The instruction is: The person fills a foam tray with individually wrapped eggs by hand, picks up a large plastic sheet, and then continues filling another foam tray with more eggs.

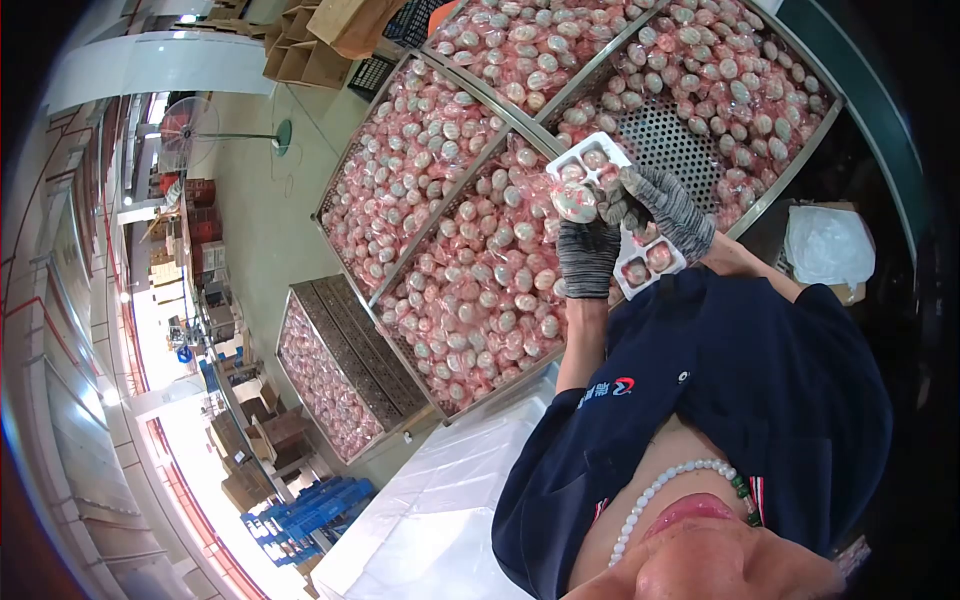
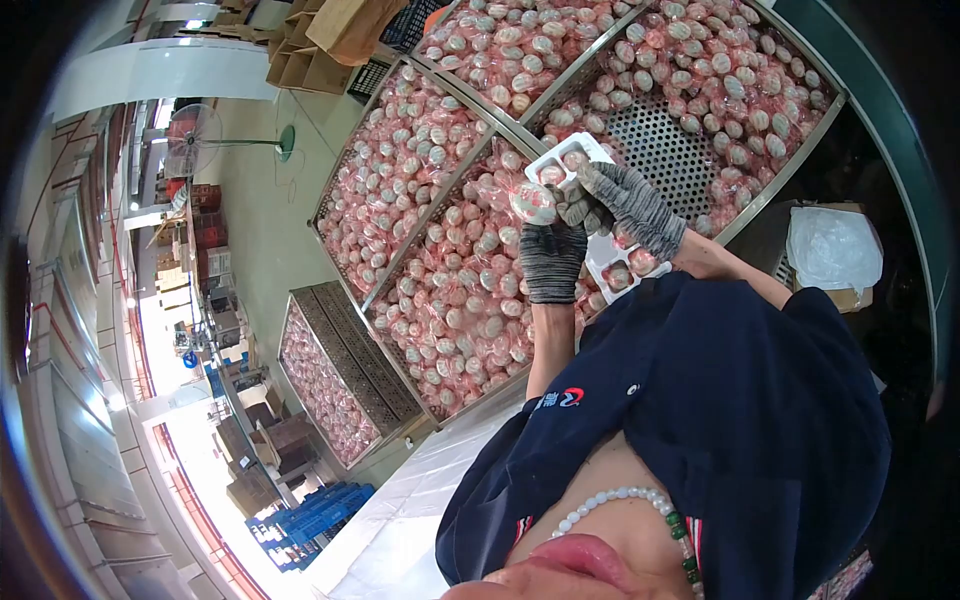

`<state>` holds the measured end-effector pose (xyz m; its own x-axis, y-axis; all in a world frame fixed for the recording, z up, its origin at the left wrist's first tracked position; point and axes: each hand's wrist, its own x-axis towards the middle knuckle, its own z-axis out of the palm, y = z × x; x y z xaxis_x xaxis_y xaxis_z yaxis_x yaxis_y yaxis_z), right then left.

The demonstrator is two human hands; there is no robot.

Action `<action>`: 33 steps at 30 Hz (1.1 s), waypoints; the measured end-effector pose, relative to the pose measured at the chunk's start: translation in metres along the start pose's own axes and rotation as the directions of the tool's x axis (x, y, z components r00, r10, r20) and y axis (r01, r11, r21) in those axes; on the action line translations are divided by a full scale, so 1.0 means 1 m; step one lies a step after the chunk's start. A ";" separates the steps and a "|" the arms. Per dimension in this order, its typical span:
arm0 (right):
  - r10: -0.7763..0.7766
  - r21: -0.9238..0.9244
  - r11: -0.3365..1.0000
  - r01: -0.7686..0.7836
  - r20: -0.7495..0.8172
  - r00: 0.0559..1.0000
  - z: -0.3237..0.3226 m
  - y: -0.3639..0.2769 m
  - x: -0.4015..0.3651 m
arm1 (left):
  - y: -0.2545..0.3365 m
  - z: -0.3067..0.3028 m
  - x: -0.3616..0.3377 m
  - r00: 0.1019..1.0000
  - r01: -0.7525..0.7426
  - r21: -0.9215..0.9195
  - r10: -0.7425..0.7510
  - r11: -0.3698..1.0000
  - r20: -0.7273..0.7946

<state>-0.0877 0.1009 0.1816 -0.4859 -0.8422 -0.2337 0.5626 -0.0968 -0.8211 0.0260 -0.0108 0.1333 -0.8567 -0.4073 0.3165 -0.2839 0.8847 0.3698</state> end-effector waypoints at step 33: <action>0.008 -0.194 0.981 0.000 0.041 0.999 0.000 0.001 0.000 | 0.038 -0.044 0.020 0.799 0.283 -0.905 -0.600 0.318 0.039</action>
<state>-0.0873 0.1008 0.1810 -0.4532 -0.8642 -0.2187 0.4224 0.0079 -0.9064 0.0168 0.0051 0.1920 -0.5306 -0.8476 -0.0034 0.0563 -0.0393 0.9976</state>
